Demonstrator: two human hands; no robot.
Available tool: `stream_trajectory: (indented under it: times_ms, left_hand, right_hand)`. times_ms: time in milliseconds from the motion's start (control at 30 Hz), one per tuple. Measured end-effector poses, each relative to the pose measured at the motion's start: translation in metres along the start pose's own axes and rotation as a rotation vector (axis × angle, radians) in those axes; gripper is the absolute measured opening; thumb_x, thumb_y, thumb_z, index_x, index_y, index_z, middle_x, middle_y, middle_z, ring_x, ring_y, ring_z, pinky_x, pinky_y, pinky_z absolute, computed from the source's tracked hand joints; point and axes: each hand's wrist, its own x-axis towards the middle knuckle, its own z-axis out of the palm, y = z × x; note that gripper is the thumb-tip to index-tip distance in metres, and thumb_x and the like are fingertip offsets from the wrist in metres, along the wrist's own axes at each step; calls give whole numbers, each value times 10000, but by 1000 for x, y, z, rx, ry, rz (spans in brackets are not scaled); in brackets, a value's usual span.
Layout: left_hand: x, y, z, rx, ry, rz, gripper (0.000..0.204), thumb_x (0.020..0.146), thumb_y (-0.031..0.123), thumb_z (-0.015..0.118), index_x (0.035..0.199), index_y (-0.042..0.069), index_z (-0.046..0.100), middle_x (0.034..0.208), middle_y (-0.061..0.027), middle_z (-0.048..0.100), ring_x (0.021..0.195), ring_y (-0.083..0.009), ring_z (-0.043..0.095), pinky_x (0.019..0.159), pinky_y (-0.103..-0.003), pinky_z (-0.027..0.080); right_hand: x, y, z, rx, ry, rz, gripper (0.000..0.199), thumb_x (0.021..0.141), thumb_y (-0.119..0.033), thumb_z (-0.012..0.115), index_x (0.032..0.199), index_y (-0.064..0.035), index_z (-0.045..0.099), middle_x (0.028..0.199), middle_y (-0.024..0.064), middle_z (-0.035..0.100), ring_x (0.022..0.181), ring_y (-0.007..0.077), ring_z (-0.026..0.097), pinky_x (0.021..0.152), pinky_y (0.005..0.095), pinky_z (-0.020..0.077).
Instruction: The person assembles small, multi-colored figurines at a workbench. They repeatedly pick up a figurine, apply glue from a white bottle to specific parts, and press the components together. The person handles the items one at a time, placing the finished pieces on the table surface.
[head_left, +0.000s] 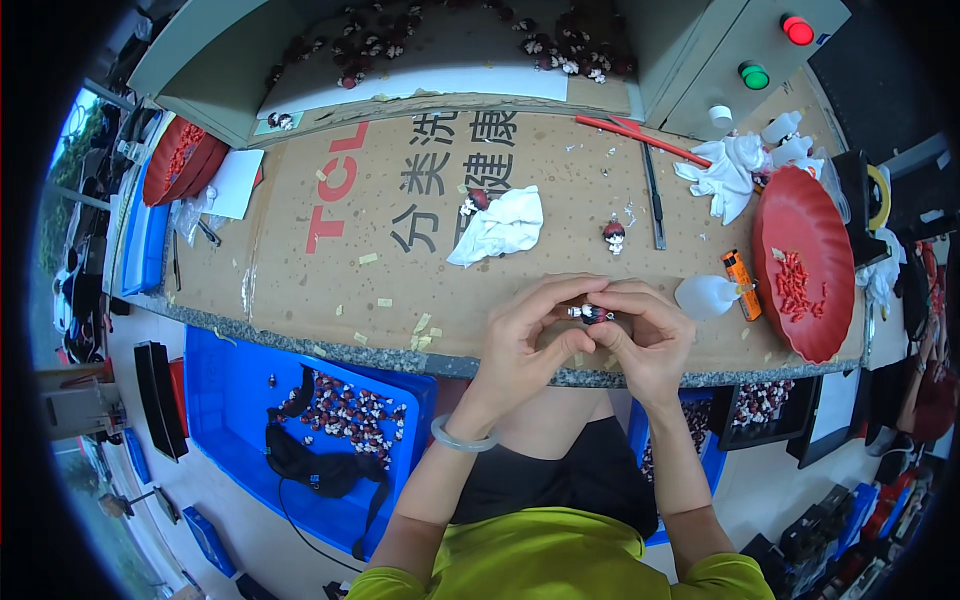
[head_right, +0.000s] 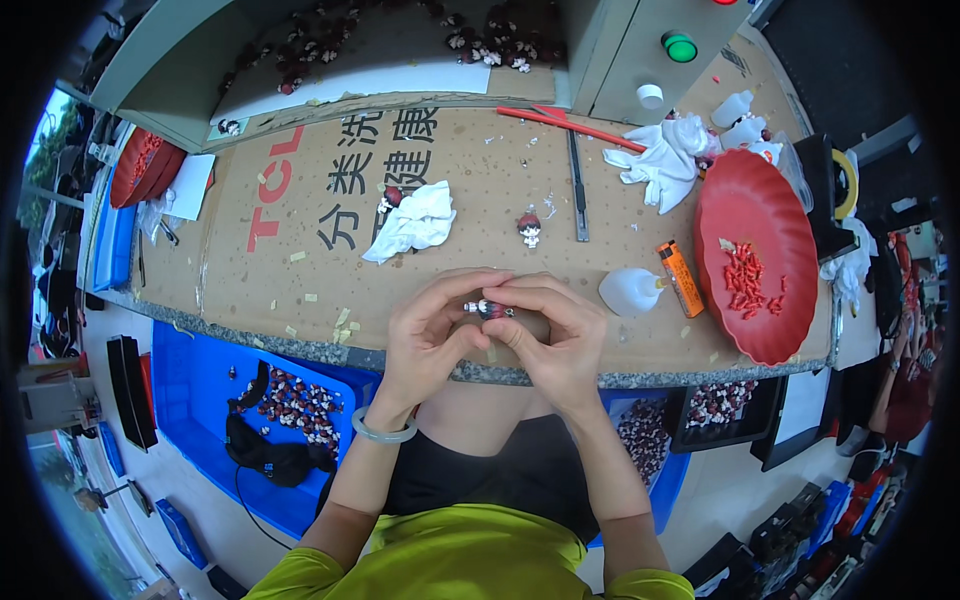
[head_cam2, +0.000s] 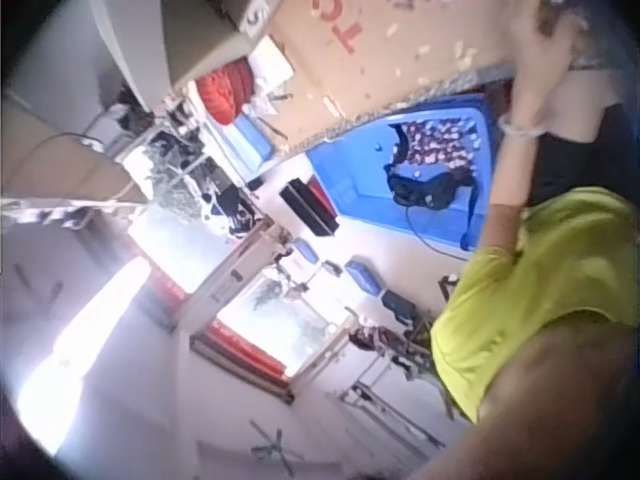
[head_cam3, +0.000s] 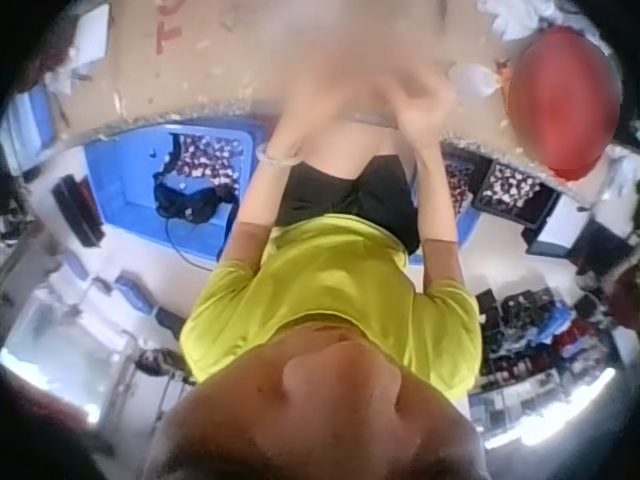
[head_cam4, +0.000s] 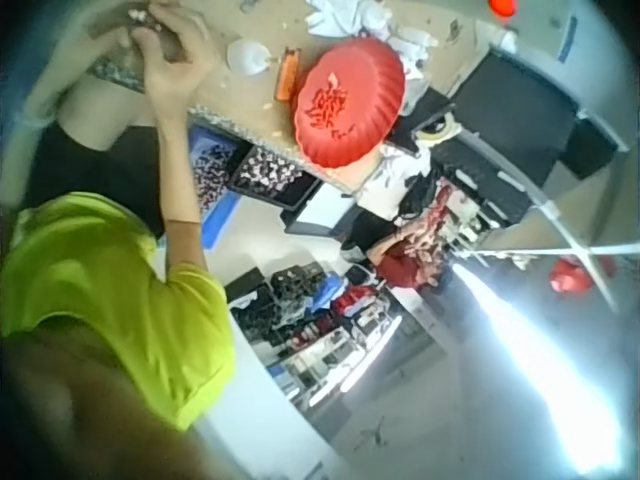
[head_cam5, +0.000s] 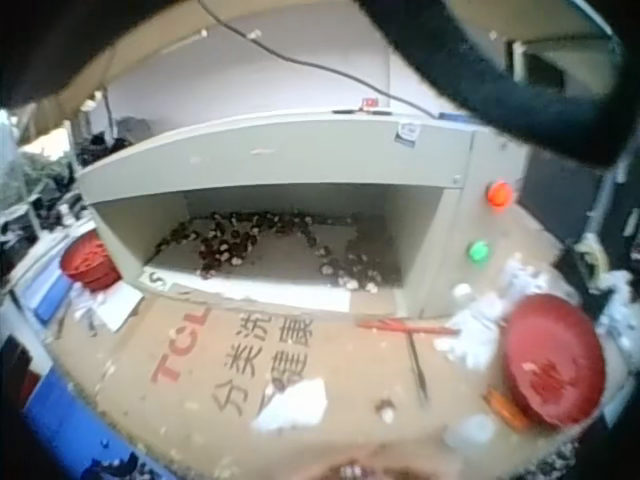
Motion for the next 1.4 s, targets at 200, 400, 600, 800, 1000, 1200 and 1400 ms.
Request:
stream_trajectory:
  times_ms: [200, 400, 600, 800, 1000, 1200, 1400]
  left_hand:
    - [-3, -2, 4, 118, 49, -13, 403, 798, -2, 679, 1193, 18, 609, 1172, -110, 630, 1001, -175, 621, 809, -288, 541]
    - [-5, 0, 7, 156, 102, -22, 359, 794, -24, 664, 1150, 15, 637, 1131, -118, 653, 988, -187, 640, 812, -291, 538]
    - [-6, -5, 7, 256, 118, 58, 366, 761, -38, 669, 1123, 13, 647, 1092, -134, 669, 986, -234, 658, 832, -315, 529]
    - [-3, -3, 5, 214, 35, 29, 399, 784, -131, 623, 1171, -37, 612, 1186, -148, 609, 1039, -179, 612, 817, -274, 552]
    - [-2, 3, 9, 7, 59, -129, 400, 810, -121, 595, 1192, -6, 617, 1132, -126, 649, 997, -142, 624, 800, -260, 554]
    - [-8, -3, -1, -163, 8, -160, 279, 866, 23, 649, 1121, -85, 610, 1043, -150, 662, 906, -155, 643, 727, -241, 549]
    - [-4, 3, -2, -116, -50, -102, 287, 906, 172, 642, 1025, -89, 628, 967, -151, 662, 868, -162, 636, 748, -267, 531]
  right_hand:
    - [-2, 11, -1, -58, 10, -134, 242, 685, 77, 744, 921, 52, 695, 922, 142, 668, 863, 204, 641, 762, 292, 512]
    - [-2, 12, -1, -85, -3, -173, 221, 688, 70, 741, 902, 54, 689, 904, 145, 665, 849, 209, 641, 751, 294, 511]
    - [-3, 13, -1, -106, -6, -173, 183, 699, 73, 730, 873, 54, 678, 892, 143, 661, 835, 210, 638, 743, 292, 505]
    - [-4, 12, -1, -29, 28, -112, 177, 709, 76, 721, 878, 59, 673, 901, 143, 658, 856, 214, 632, 761, 294, 500]
    - [-6, 11, -4, 36, 49, -142, 203, 709, 42, 748, 903, 49, 687, 915, 128, 640, 873, 203, 612, 757, 286, 490]
    - [-3, 14, -6, -63, -22, -217, 357, 672, -24, 805, 1017, -5, 717, 969, 68, 528, 839, 155, 538, 736, 256, 449]
    - [4, -2, 2, 341, -119, 8, 441, 783, -105, 725, 1176, 66, 619, 1172, 133, 561, 975, 182, 575, 853, 292, 460]
